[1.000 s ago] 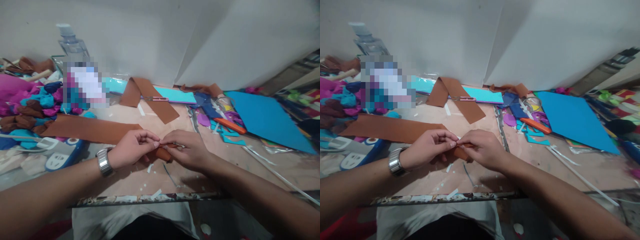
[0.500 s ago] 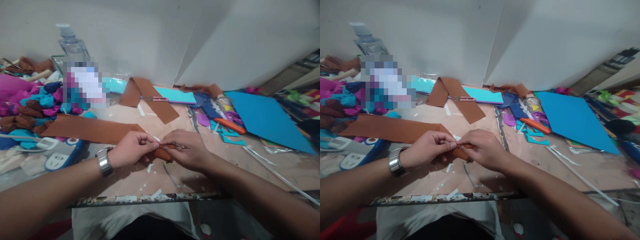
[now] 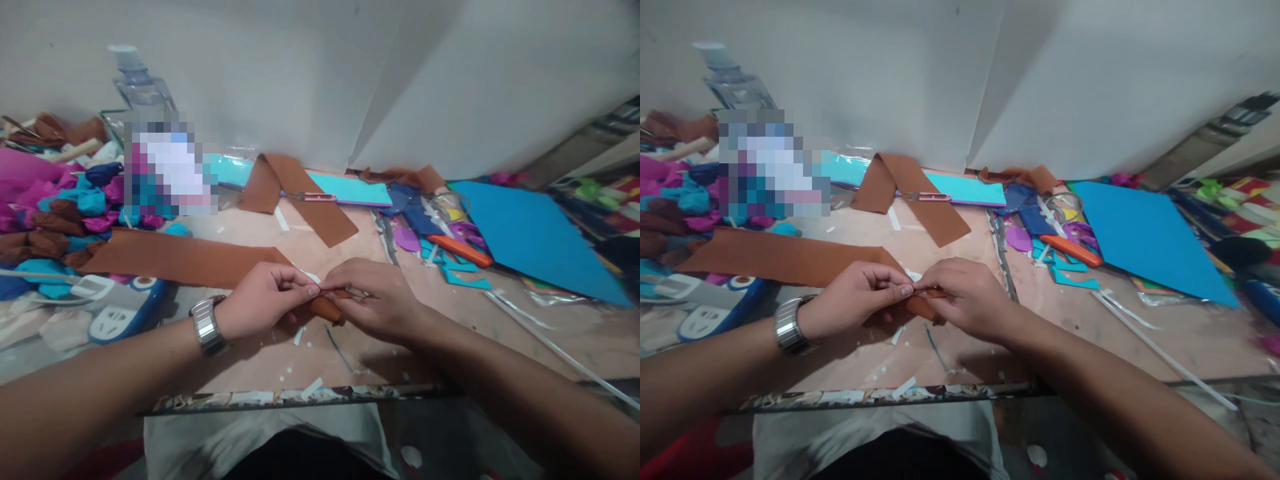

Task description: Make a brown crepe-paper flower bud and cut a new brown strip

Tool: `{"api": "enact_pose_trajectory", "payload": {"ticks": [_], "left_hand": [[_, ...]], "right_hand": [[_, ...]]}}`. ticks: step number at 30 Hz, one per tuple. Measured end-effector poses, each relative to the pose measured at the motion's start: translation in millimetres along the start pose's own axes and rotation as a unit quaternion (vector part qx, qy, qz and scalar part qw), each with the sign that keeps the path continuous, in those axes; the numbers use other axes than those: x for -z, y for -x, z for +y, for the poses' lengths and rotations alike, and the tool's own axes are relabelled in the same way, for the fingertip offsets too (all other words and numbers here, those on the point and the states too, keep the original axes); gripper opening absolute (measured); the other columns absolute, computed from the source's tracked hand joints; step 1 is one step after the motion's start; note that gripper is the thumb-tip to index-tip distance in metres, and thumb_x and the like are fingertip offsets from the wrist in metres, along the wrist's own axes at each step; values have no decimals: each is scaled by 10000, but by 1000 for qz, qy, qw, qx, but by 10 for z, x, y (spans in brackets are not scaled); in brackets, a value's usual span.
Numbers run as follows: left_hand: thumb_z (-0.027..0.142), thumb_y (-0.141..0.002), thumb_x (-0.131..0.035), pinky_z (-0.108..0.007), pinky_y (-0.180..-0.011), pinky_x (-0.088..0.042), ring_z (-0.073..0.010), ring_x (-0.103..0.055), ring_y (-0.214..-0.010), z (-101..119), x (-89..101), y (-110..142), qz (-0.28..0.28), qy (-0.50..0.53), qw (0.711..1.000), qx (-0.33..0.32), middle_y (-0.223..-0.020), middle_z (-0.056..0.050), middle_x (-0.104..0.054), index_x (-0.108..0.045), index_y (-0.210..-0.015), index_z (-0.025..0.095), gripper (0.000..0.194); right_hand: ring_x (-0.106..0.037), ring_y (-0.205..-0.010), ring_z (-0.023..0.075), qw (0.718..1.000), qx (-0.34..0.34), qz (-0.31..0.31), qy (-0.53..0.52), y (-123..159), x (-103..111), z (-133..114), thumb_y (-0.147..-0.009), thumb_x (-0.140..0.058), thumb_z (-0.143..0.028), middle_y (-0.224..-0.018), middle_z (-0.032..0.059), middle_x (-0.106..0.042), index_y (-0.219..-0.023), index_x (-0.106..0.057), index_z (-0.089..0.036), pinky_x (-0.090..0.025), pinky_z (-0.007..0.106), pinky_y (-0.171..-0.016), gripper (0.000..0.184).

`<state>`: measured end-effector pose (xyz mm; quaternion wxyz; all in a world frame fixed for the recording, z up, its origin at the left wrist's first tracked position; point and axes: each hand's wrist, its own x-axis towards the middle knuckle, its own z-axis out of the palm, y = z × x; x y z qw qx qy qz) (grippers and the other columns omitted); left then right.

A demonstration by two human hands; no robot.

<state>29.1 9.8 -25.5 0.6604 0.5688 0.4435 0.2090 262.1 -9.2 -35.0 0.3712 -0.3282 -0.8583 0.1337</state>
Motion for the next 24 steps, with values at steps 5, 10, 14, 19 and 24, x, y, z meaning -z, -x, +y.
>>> {"api": "enact_pose_trajectory", "payload": {"ticks": [5, 10, 14, 19, 24], "left_hand": [[372, -926, -766, -127, -425, -373, -75, -593, -512, 28, -8, 10, -1, 4, 1000, 5, -655, -17, -691, -801, -961, 135, 243], [366, -869, -826, -165, -500, -485, -83, -619, -560, 16, 8, -2, 0, 33, 999, 3, -744, -26, -722, -788, -974, 135, 257], [394, -850, -841, -158, -475, -454, -90, -625, -556, 6, 25, -7, 7, 31, 999, -5, -739, -23, -720, -779, -943, 139, 279], [398, -854, -837, -152, -464, -422, -97, -613, -538, 13, 28, -10, 14, 31, 999, -16, -648, -14, -693, -781, -911, 135, 274], [401, -871, -825, -150, -472, -437, -86, -609, -543, 15, 31, -14, 4, 35, 999, -17, -708, -28, -729, -781, -955, 138, 279]], "right_hand": [[-748, -852, 139, 1000, 7, 15, -5, -1, 5, -2, -977, -654, -136, -925, 23, -809, -1023, -753, -209, -597, 265, -794, 131], [-763, -873, 151, 999, 8, 31, 1, -11, 40, 6, -979, -657, -141, -936, 31, -815, -1021, -764, -226, -624, 281, -802, 143], [-765, -872, 147, 999, 21, 45, 8, -28, 70, 3, -974, -662, -138, -932, 32, -816, -1027, -764, -224, -636, 273, -805, 144], [-776, -882, 148, 999, 17, 49, 14, -36, 76, -25, -981, -665, -159, -947, 26, -823, -1017, -782, -245, -652, 274, -820, 150], [-781, -887, 156, 998, 14, 56, 16, -29, 87, -3, -965, -681, -153, -942, 25, -822, -1026, -780, -252, -651, 283, -820, 153]]}}
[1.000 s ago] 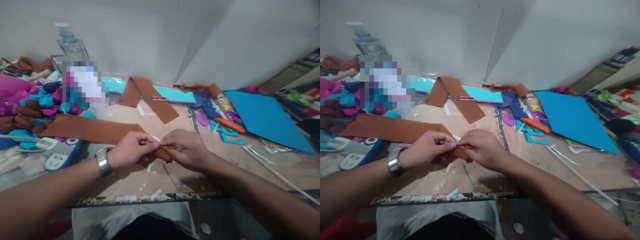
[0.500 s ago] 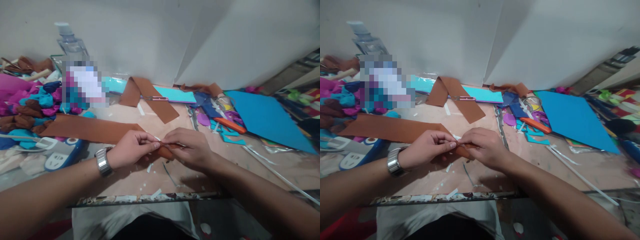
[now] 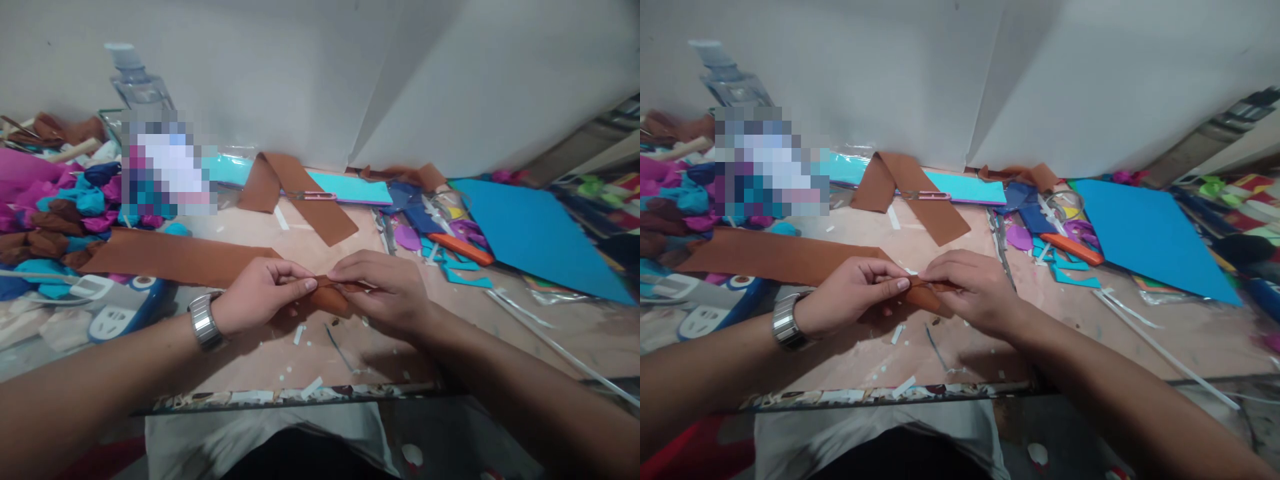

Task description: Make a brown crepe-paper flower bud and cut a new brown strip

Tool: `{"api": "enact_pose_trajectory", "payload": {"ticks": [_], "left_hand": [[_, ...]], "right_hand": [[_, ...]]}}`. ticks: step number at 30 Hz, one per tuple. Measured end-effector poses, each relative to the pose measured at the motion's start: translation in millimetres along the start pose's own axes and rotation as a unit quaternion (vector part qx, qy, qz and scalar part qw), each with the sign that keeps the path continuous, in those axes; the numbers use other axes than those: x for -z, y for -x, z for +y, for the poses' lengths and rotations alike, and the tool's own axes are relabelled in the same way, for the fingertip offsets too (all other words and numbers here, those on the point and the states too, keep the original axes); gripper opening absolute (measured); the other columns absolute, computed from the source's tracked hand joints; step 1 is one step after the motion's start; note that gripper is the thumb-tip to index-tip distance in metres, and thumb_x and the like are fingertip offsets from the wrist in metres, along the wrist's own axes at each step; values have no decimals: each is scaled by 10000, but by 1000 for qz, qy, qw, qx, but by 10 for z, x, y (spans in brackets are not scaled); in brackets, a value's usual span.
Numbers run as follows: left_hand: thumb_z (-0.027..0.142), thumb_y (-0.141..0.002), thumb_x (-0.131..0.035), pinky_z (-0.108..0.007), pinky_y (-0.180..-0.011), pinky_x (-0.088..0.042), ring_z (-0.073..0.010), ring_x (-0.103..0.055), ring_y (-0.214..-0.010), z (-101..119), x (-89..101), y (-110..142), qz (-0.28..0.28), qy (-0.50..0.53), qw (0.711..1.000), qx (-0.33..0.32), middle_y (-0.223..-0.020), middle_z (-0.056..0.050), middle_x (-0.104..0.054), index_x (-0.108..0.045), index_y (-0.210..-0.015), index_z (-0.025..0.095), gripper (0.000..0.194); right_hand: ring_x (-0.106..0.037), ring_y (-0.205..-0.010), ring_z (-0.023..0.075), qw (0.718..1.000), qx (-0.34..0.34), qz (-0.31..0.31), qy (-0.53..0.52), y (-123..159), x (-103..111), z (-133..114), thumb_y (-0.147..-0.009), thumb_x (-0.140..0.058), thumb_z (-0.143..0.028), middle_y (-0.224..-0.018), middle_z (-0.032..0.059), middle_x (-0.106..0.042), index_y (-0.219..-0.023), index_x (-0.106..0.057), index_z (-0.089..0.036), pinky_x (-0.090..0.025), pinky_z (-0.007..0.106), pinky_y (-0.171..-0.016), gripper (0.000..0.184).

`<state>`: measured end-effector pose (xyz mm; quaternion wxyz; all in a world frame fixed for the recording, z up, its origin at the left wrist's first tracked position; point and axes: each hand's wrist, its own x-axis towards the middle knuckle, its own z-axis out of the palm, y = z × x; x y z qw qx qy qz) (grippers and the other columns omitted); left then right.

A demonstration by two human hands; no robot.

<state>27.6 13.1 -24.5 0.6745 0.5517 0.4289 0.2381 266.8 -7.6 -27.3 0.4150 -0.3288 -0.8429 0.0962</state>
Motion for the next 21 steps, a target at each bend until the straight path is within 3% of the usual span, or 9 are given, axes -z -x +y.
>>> {"api": "enact_pose_trajectory", "payload": {"ticks": [5, 10, 21], "left_hand": [[329, -824, -873, -164, -501, -483, -96, -636, -570, 6, -3, 8, 2, 3, 1000, -1, -720, -6, -724, -774, -1011, 149, 278], [371, -843, -851, -178, -530, -501, -96, -645, -577, 5, 11, 0, 1, -3, 1000, -13, -771, -31, -748, -782, -971, 140, 273], [372, -845, -850, -162, -479, -457, -103, -632, -576, 2, 14, 18, -8, -26, 999, -17, -714, -9, -703, -750, -976, 143, 282]], "right_hand": [[-778, -882, 160, 1000, -13, 21, -11, 1, 26, 40, -938, -707, -150, -932, 43, -813, -1004, -761, -231, -632, 274, -804, 117], [-767, -843, 157, 1000, -20, -6, -5, -7, 29, 23, -968, -690, -215, -918, 36, -809, -1025, -754, -233, -609, 273, -774, 88], [-761, -835, 145, 1000, -6, -10, -15, -3, 24, 42, -956, -707, -165, -904, 31, -809, -1015, -748, -215, -581, 256, -745, 88]]}}
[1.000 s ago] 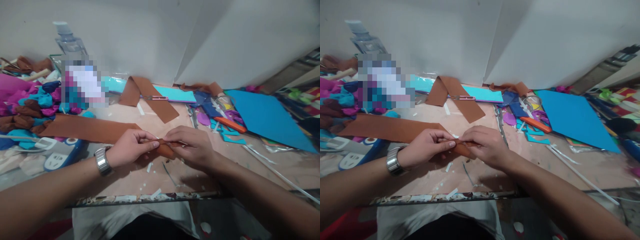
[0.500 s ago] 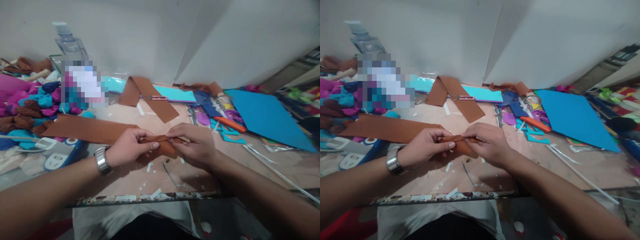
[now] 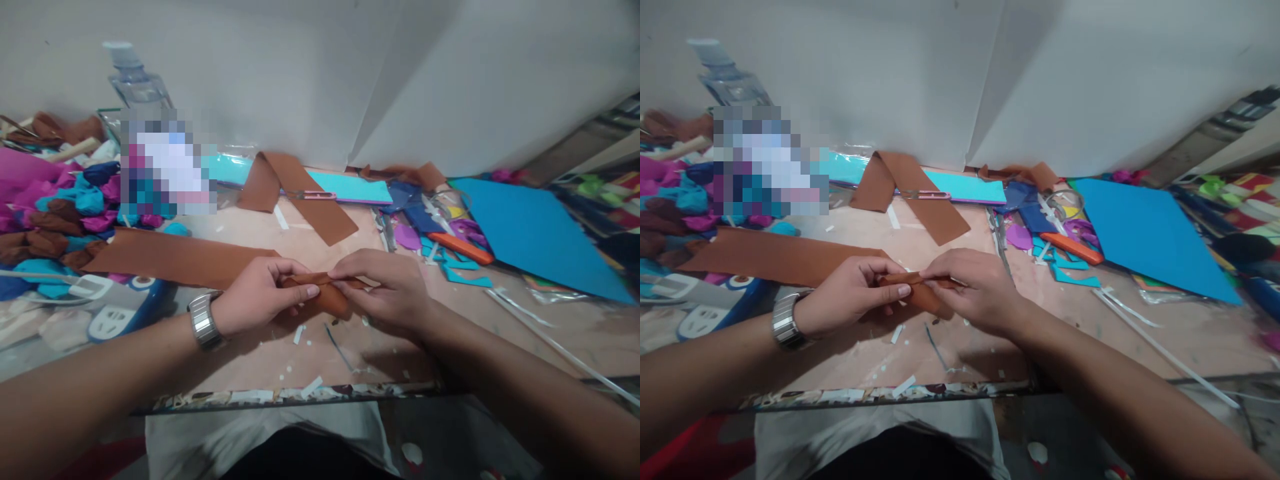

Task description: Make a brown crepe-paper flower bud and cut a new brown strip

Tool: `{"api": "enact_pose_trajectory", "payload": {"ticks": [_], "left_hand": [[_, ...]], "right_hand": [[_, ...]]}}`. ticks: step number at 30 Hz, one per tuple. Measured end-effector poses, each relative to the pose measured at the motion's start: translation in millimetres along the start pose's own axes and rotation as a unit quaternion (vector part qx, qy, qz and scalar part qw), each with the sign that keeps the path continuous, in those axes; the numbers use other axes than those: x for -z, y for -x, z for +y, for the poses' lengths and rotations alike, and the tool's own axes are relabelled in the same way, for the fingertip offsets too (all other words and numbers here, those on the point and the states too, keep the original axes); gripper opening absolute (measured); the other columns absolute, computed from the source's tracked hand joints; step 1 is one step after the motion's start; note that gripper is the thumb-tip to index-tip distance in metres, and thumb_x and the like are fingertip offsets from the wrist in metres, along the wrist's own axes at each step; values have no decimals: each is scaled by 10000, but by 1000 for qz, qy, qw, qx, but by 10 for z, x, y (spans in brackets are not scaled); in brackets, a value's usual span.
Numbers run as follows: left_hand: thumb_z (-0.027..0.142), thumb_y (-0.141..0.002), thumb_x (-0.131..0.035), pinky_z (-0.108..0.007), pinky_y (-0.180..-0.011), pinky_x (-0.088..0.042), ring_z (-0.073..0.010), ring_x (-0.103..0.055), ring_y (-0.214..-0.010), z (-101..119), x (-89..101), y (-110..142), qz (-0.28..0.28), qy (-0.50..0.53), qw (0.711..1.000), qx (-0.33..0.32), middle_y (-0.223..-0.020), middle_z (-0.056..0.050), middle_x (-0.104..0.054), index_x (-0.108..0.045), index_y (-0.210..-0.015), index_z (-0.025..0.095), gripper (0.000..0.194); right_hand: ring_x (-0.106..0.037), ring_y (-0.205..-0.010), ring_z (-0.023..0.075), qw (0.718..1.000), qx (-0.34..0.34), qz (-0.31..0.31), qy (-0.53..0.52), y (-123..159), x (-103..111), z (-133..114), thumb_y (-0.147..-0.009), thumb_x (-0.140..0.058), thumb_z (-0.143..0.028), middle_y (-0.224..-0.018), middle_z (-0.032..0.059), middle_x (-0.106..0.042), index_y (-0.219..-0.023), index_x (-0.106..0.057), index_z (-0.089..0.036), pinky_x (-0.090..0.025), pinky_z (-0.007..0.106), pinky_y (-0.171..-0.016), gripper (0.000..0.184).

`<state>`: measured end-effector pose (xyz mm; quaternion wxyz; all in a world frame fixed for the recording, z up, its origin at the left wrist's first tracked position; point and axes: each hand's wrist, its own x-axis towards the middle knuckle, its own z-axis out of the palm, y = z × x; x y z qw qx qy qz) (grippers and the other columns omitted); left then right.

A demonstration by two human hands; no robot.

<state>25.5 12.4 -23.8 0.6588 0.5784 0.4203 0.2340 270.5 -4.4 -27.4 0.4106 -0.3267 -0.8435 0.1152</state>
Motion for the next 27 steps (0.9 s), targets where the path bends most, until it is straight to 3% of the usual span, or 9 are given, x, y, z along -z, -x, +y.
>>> {"api": "enact_pose_trajectory", "payload": {"ticks": [3, 6, 9, 13, 18, 22, 27], "left_hand": [[370, -858, -837, -189, -515, -496, -119, -657, -599, -20, -10, 7, 7, -34, 999, -31, -767, -18, -729, -738, -1038, 156, 297], [361, -873, -829, -214, -632, -548, -130, -700, -724, -49, -26, 17, 30, -91, 990, -105, -996, -47, -781, -736, -1149, 193, 337], [360, -924, -774, -218, -721, -548, -143, -711, -837, -65, -34, 36, 49, -155, 975, -152, -1034, -43, -788, -776, -1084, 208, 221], [345, -966, -714, -219, -712, -527, -137, -687, -793, -59, -31, 54, 47, -178, 970, -158, -885, -31, -777, -801, -985, 192, 177], [354, -964, -707, -210, -610, -506, -120, -644, -668, -58, -32, 46, 39, -147, 976, -153, -793, -24, -745, -793, -944, 166, 207], [367, -967, -701, -208, -575, -502, -111, -629, -614, -73, -30, 27, 35, -121, 984, -126, -756, -16, -734, -778, -945, 159, 223], [349, -942, -735, -227, -677, -533, -143, -707, -762, -82, -46, 42, 40, -158, 974, -157, -882, -32, -800, -796, -1011, 184, 189]], "right_hand": [[-747, -822, 143, 1000, -19, -5, -16, -8, -3, -24, -962, -708, -190, -905, 32, -798, -1009, -748, -215, -573, 259, -741, 67], [-743, -856, 151, 997, -53, -4, -50, -12, -24, -67, -960, -717, -213, -932, 46, -792, -982, -759, -208, -579, 265, -767, 47], [-745, -820, 139, 990, -111, -13, -84, 2, -56, -107, -938, -749, -224, -907, 37, -796, -940, -776, -198, -575, 245, -750, 37], [-742, -753, 125, 976, -188, -13, -109, 24, -79, -135, -909, -788, -238, -857, 14, -808, -912, -799, -195, -573, 220, -719, 45], [-749, -779, 136, 961, -238, -12, -137, 7, -76, -142, -895, -800, -257, -858, 9, -814, -911, -809, -198, -582, 224, -738, 62], [-755, -784, 146, 955, -257, -7, -145, -6, -74, -134, -883, -801, -235, -855, 10, -816, -901, -812, -200, -588, 232, -737, 41], [-761, -772, 144, 963, -235, -21, -130, 11, -96, -130, -892, -803, -252, -868, 20, -825, -924, -822, -197, -586, 229, -726, 67]]}}
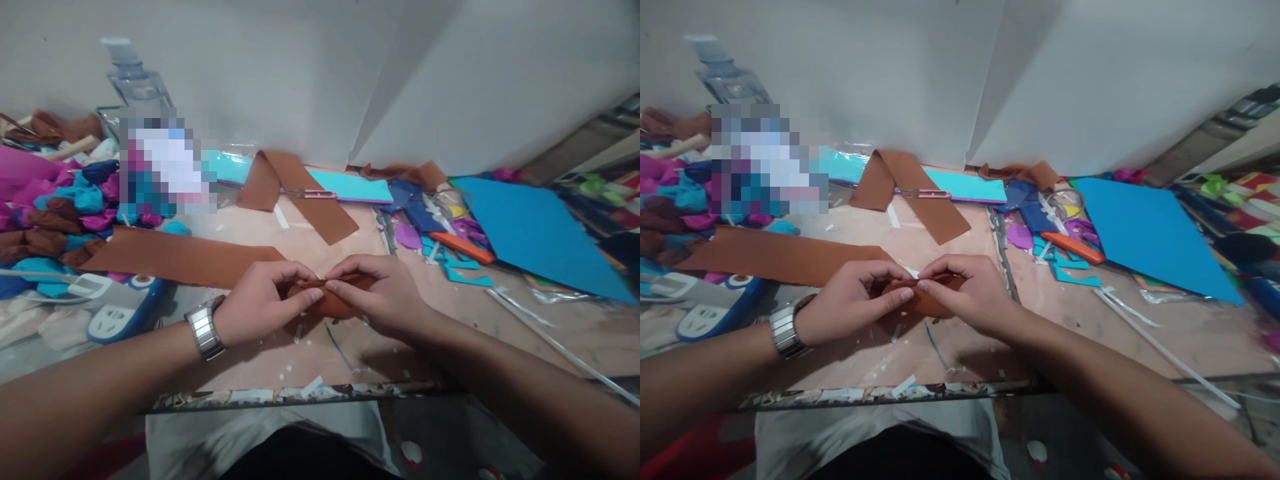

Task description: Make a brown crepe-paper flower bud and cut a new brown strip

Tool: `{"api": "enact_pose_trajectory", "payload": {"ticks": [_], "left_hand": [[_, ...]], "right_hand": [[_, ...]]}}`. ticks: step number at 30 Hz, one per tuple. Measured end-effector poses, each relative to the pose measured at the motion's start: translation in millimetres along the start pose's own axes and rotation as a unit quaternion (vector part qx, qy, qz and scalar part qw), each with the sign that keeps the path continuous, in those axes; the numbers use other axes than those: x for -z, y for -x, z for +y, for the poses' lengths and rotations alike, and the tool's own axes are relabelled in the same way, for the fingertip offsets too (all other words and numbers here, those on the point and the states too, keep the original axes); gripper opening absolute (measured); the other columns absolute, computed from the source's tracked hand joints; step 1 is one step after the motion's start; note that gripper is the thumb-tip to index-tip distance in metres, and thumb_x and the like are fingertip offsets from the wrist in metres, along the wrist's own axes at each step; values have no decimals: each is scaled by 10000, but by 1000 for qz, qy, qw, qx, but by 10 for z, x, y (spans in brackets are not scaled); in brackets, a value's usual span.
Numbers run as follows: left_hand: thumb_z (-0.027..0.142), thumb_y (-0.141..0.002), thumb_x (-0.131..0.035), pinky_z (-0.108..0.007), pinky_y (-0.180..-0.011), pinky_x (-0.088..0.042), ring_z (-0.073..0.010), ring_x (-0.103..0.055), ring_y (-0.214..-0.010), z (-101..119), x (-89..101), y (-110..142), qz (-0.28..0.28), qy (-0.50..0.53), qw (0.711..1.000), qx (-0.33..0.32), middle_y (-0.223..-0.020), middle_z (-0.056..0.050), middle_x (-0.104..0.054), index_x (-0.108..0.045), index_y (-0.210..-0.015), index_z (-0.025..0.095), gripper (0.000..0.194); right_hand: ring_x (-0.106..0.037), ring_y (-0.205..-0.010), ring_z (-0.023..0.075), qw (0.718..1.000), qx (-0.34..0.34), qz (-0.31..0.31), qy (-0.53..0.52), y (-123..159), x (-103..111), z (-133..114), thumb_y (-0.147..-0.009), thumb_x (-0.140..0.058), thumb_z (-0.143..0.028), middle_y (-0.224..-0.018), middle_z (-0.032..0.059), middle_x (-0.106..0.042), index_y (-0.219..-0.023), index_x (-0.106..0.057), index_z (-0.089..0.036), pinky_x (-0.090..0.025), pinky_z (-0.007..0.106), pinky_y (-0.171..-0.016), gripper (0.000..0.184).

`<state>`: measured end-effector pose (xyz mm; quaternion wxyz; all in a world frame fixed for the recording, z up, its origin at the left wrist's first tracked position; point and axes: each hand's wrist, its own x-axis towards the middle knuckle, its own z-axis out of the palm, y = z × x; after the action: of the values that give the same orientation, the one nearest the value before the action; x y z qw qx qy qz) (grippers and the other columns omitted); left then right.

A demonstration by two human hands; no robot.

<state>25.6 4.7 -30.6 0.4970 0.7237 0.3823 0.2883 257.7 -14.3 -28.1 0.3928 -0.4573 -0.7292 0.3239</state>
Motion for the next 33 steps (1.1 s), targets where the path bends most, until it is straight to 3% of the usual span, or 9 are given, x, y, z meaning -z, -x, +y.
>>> {"api": "enact_pose_trajectory", "payload": {"ticks": [5, 13, 25, 33], "left_hand": [[350, -999, -671, -208, -677, -495, -107, -682, -728, 46, 10, 28, -5, -61, 997, -39, -836, 8, -799, -819, -957, 209, 209], [304, -1003, -646, -194, -653, -483, -95, -681, -691, 66, 35, 25, 23, -94, 993, -64, -808, 17, -801, -820, -927, 202, 216], [270, -943, -639, -197, -540, -487, -113, -661, -566, 37, 85, -9, 69, -82, 994, -9, -699, -13, -756, -789, -877, 154, 200], [310, -948, -685, -202, -557, -538, -121, -687, -590, 58, 18, 14, -20, -1, 1000, 15, -790, -42, -777, -782, -1009, 144, 201]], "right_hand": [[-766, -768, 118, 999, 40, -18, -2, 15, -28, -13, -905, -796, -238, -870, 17, -826, -925, -820, -189, -592, 186, -718, 59], [-754, -734, 115, 1000, 10, 3, 0, 15, 3, -41, -881, -806, -226, -832, 14, -818, -884, -817, -190, -576, 184, -676, 38], [-742, -741, 126, 998, -18, 45, -44, -13, 38, -17, -866, -810, -229, -833, 11, -812, -878, -817, -208, -555, 200, -651, 26], [-754, -755, 139, 1000, 3, 12, -11, 9, -15, 1, -898, -798, -270, -851, 24, -817, -914, -817, -198, -592, 227, -713, 77]]}}
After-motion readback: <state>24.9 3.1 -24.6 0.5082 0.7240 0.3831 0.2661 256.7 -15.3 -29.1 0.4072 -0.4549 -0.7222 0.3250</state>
